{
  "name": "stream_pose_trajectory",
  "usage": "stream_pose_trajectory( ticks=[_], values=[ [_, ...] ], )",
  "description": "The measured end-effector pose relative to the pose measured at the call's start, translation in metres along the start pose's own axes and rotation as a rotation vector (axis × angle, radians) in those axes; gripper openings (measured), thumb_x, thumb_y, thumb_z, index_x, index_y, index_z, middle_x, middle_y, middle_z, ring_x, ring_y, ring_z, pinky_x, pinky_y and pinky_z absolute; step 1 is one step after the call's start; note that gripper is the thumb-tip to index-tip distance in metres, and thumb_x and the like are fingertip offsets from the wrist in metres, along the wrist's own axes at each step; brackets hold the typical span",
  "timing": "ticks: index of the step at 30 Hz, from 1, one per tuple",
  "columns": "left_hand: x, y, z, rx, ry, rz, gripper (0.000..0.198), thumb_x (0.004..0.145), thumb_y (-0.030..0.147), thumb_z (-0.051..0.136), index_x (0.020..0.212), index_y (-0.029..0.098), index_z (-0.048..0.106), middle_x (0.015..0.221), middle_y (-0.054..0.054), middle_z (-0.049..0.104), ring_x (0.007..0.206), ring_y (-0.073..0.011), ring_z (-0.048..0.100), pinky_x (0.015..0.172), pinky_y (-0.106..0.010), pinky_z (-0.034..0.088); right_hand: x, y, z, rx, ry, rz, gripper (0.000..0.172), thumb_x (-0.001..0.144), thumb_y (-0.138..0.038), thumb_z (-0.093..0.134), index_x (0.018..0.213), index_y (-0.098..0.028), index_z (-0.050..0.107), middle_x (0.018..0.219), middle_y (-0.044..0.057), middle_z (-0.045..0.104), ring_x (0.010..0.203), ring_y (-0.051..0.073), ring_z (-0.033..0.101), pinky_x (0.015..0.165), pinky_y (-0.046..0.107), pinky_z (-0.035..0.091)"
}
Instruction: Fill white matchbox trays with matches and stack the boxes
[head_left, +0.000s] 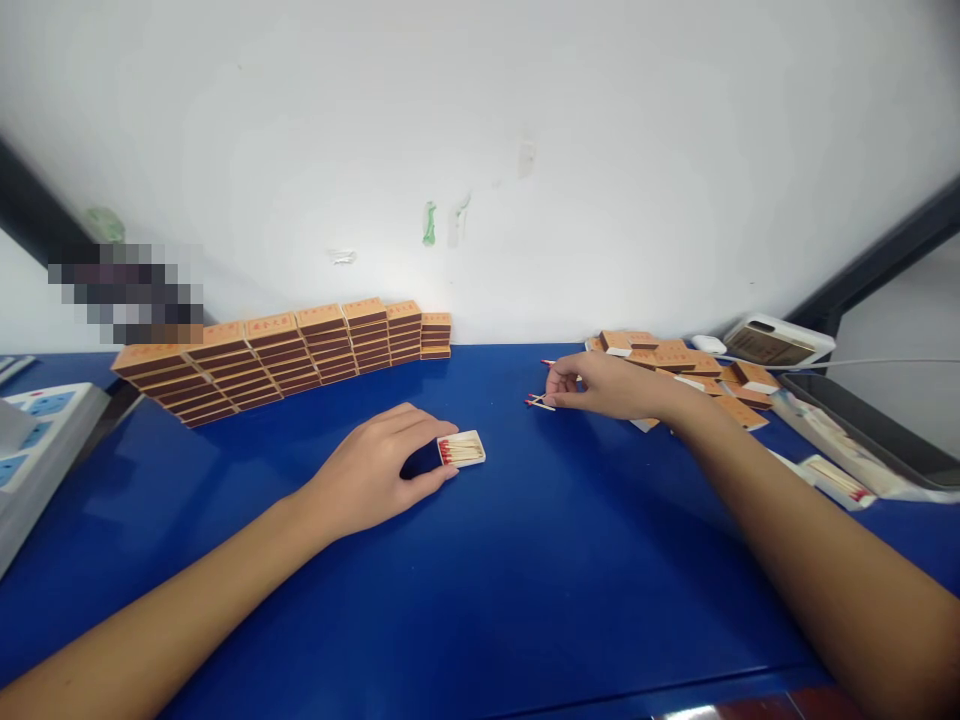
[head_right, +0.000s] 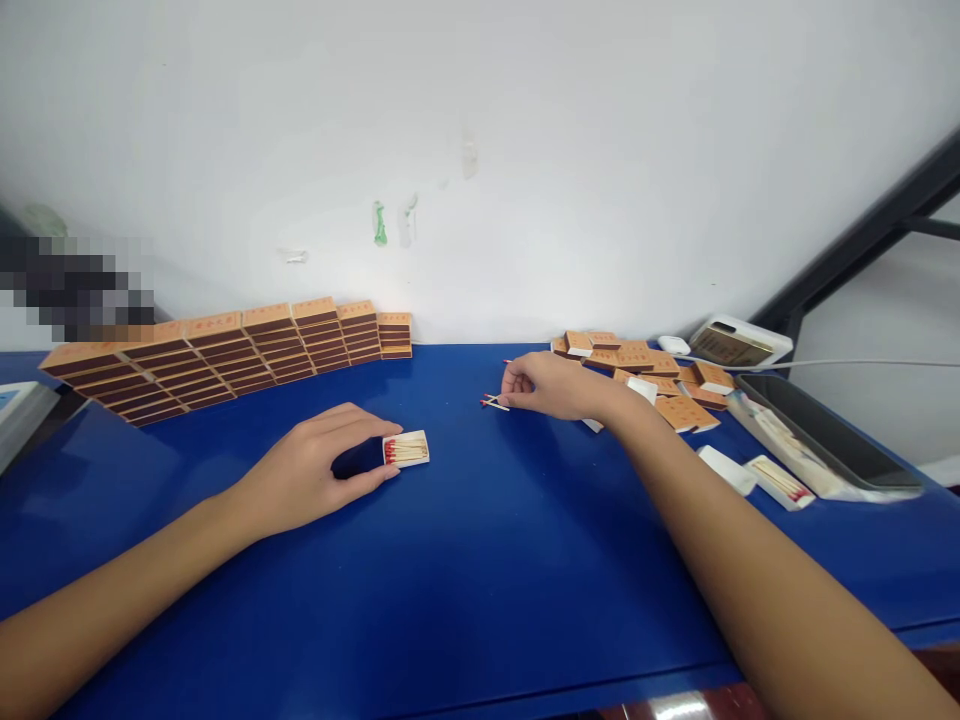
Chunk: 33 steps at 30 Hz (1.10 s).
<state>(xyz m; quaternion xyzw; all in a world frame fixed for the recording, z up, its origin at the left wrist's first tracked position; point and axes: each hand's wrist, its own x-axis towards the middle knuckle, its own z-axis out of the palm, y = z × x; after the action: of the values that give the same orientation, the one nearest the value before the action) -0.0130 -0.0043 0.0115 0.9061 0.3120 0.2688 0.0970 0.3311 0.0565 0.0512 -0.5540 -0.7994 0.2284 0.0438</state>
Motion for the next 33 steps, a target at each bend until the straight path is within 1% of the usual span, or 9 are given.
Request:
stream_pose_trajectory(
  ticks=[8, 12, 15, 20, 22, 24, 27, 29, 33],
  values=[
    [0.001, 0.001, 0.000, -0.002, 0.006, 0.008, 0.033, 0.098, 0.029, 0.073, 0.130, 0.021, 0.071, 0.116, -0.008, 0.077, 0.107, -0.0254, 0.072, 0.088, -0.041, 0.063, -0.004, -0.005, -0.002, -0.032, -0.026, -0.021, 0.029, 0.089, -0.052, 0.067, 0.089, -0.024, 0.075, 0.087, 0.007, 0.076, 0.076, 0.022, 0.068, 0.068, 0.035, 0.049],
    [0.000, 0.000, 0.000, 0.008, 0.001, 0.003, 0.033, 0.098, 0.029, 0.073, 0.130, 0.020, 0.071, 0.116, -0.008, 0.077, 0.106, -0.0250, 0.072, 0.087, -0.040, 0.062, 0.000, -0.003, 0.003, -0.048, -0.023, -0.012, 0.030, 0.089, -0.053, 0.068, 0.092, -0.023, 0.075, 0.090, 0.007, 0.076, 0.080, 0.023, 0.069, 0.066, 0.033, 0.047],
    [0.000, 0.000, 0.000, 0.009, 0.000, 0.002, 0.034, 0.099, 0.030, 0.073, 0.131, 0.019, 0.070, 0.117, -0.008, 0.076, 0.106, -0.0246, 0.072, 0.088, -0.040, 0.063, 0.002, -0.001, 0.008, -0.037, -0.034, -0.029, 0.034, 0.090, -0.055, 0.066, 0.094, -0.022, 0.073, 0.091, 0.008, 0.076, 0.077, 0.022, 0.068, 0.066, 0.032, 0.047],
    [-0.001, -0.002, 0.002, 0.013, 0.002, -0.009, 0.037, 0.099, 0.031, 0.072, 0.134, 0.019, 0.069, 0.118, -0.009, 0.076, 0.107, -0.0246, 0.072, 0.089, -0.041, 0.062, 0.001, -0.007, 0.011, -0.040, -0.042, -0.026, 0.039, 0.092, -0.060, 0.061, 0.091, -0.021, 0.068, 0.093, 0.010, 0.075, 0.080, 0.024, 0.068, 0.069, 0.034, 0.046],
    [-0.001, -0.002, 0.002, 0.011, -0.003, -0.019, 0.039, 0.099, 0.032, 0.072, 0.136, 0.020, 0.067, 0.120, -0.009, 0.076, 0.108, -0.0251, 0.072, 0.090, -0.042, 0.062, -0.002, -0.012, 0.011, -0.026, -0.045, -0.062, 0.040, 0.094, -0.061, 0.059, 0.089, -0.022, 0.066, 0.092, 0.009, 0.074, 0.079, 0.024, 0.067, 0.073, 0.036, 0.048],
    [-0.001, -0.002, 0.002, 0.013, -0.013, -0.032, 0.041, 0.099, 0.032, 0.072, 0.138, 0.021, 0.066, 0.121, -0.008, 0.075, 0.110, -0.0255, 0.071, 0.090, -0.043, 0.062, -0.005, -0.018, 0.011, 0.009, -0.066, -0.101, 0.039, 0.096, -0.060, 0.057, 0.093, -0.022, 0.067, 0.091, 0.008, 0.073, 0.078, 0.022, 0.065, 0.077, 0.037, 0.048],
    [-0.002, 0.000, 0.002, 0.025, -0.024, -0.047, 0.043, 0.099, 0.033, 0.071, 0.140, 0.022, 0.064, 0.121, -0.008, 0.075, 0.108, -0.0253, 0.071, 0.090, -0.042, 0.061, -0.011, -0.033, 0.013, 0.099, -0.115, -0.134, 0.040, 0.098, -0.059, 0.055, 0.101, -0.022, 0.068, 0.095, 0.006, 0.072, 0.078, 0.020, 0.062, 0.073, 0.036, 0.047],
    [-0.001, 0.001, 0.001, 0.032, -0.032, -0.053, 0.045, 0.100, 0.034, 0.071, 0.142, 0.022, 0.062, 0.119, -0.008, 0.076, 0.106, -0.0249, 0.071, 0.089, -0.042, 0.061, -0.015, -0.045, 0.017, 0.172, -0.130, -0.180, 0.040, 0.100, -0.059, 0.054, 0.101, -0.022, 0.068, 0.096, 0.006, 0.071, 0.080, 0.020, 0.061, 0.071, 0.034, 0.047],
    [-0.001, 0.001, 0.001, 0.044, -0.048, -0.074, 0.050, 0.100, 0.037, 0.070, 0.147, 0.024, 0.058, 0.121, -0.008, 0.076, 0.107, -0.0261, 0.071, 0.091, -0.043, 0.061, -0.018, -0.068, 0.036, 0.220, -0.048, -0.315, 0.031, 0.105, -0.048, 0.054, 0.098, -0.020, 0.065, 0.093, 0.005, 0.068, 0.079, 0.018, 0.058, 0.070, 0.031, 0.046]
  ],
)
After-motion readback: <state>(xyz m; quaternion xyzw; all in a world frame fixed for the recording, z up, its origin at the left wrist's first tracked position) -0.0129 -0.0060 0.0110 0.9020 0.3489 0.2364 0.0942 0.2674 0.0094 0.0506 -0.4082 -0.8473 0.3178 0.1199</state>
